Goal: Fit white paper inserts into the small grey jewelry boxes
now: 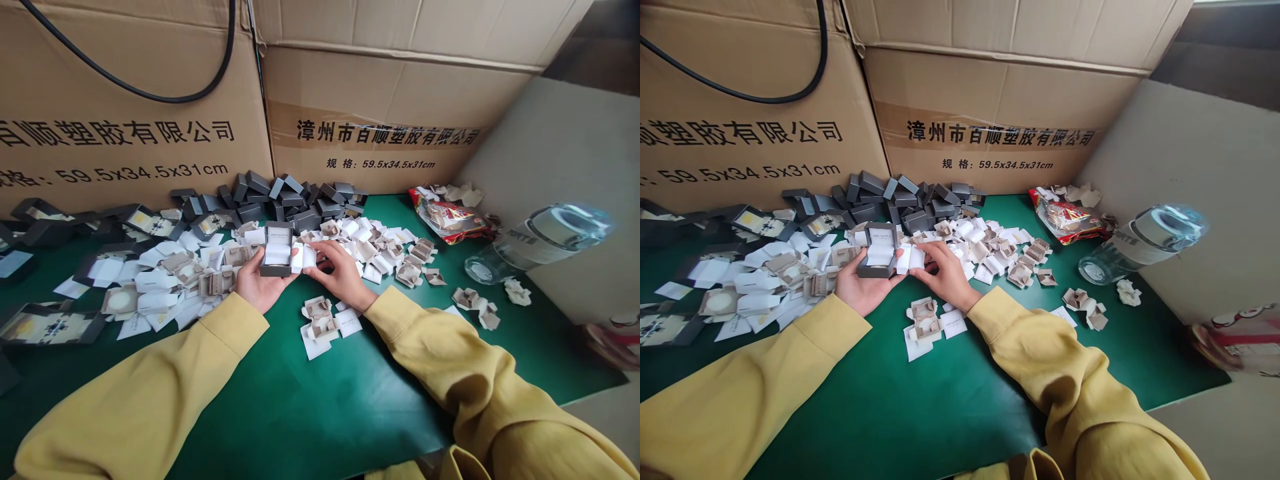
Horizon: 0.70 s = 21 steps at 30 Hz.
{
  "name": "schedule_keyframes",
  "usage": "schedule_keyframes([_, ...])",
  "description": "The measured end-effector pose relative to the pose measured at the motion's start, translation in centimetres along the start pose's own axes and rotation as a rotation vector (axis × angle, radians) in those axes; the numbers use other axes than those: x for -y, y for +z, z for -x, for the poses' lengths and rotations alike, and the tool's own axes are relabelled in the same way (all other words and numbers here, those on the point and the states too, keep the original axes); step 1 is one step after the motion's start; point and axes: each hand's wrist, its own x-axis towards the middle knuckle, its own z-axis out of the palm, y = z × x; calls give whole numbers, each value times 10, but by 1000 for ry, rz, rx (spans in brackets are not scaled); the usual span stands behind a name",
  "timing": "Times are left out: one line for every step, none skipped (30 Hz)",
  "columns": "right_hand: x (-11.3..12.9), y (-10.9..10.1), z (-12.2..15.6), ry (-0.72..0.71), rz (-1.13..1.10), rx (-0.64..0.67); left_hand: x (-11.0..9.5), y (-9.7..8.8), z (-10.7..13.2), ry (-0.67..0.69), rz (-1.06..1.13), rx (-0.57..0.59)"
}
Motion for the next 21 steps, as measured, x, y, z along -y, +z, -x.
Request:
schedule_keyframes([-1, 0, 0, -17, 14, 16, 0, 0, 0, -4, -5, 8])
schedule_keyframes([-3, 0, 0, -34, 32, 30, 0, 0, 1, -9, -12, 16])
schedule_keyframes([-5, 0, 1, -52, 53, 40, 0, 1, 1, -14, -20, 22])
schedule_keyframes([-6, -1, 1, -72, 75, 47, 0, 1, 2, -20, -29, 27])
schedule_keyframes([-8, -1, 1, -95, 100, 56, 0, 2, 3, -26, -39, 31])
schedule_keyframes([-9, -2, 1, -119, 127, 64, 0, 2, 3, -33, -51, 37])
schedule_keyframes([-10, -2, 2, -142, 156, 71, 0, 2, 4, -37, -62, 46])
schedule_keyframes([-10, -3, 2, -164, 184, 76, 0, 3, 4, -40, -73, 55])
schedule_keyframes([-10, -3, 2, -184, 213, 78, 1, 3, 5, -41, -85, 65])
schedule_keyframes([-10, -4, 2, -201, 240, 79, 1, 3, 5, -41, -96, 73])
schedule_keyframes([-10, -4, 2, -215, 266, 80, 1, 3, 5, -43, -106, 79])
schedule_keyframes([-9, -4, 2, -225, 292, 80, 2, 3, 5, -45, -115, 82])
schedule_keyframes([-9, -4, 2, -229, 317, 78, 2, 3, 6, -48, -123, 83])
schedule_keyframes([-8, -4, 2, -226, 341, 74, 3, 4, 6, -50, -128, 82])
schedule_keyframes([-7, -4, 2, -219, 363, 70, 3, 5, 7, -52, -132, 80])
schedule_keyframes([-6, -4, 2, -209, 383, 67, 3, 5, 7, -55, -134, 80])
schedule_keyframes([-5, -3, 2, -200, 400, 66, 3, 6, 7, -57, -136, 80])
schedule_keyframes([-4, -3, 2, -193, 414, 68, 3, 6, 7, -57, -135, 81])
schedule_keyframes([-4, -3, 2, -189, 425, 71, 3, 7, 7, -54, -131, 82])
schedule_keyframes([-3, -3, 2, -187, 433, 75, 3, 7, 6, -48, -125, 81])
schedule_keyframes([-3, -3, 2, -188, 438, 75, 2, 6, 6, -36, -116, 77])
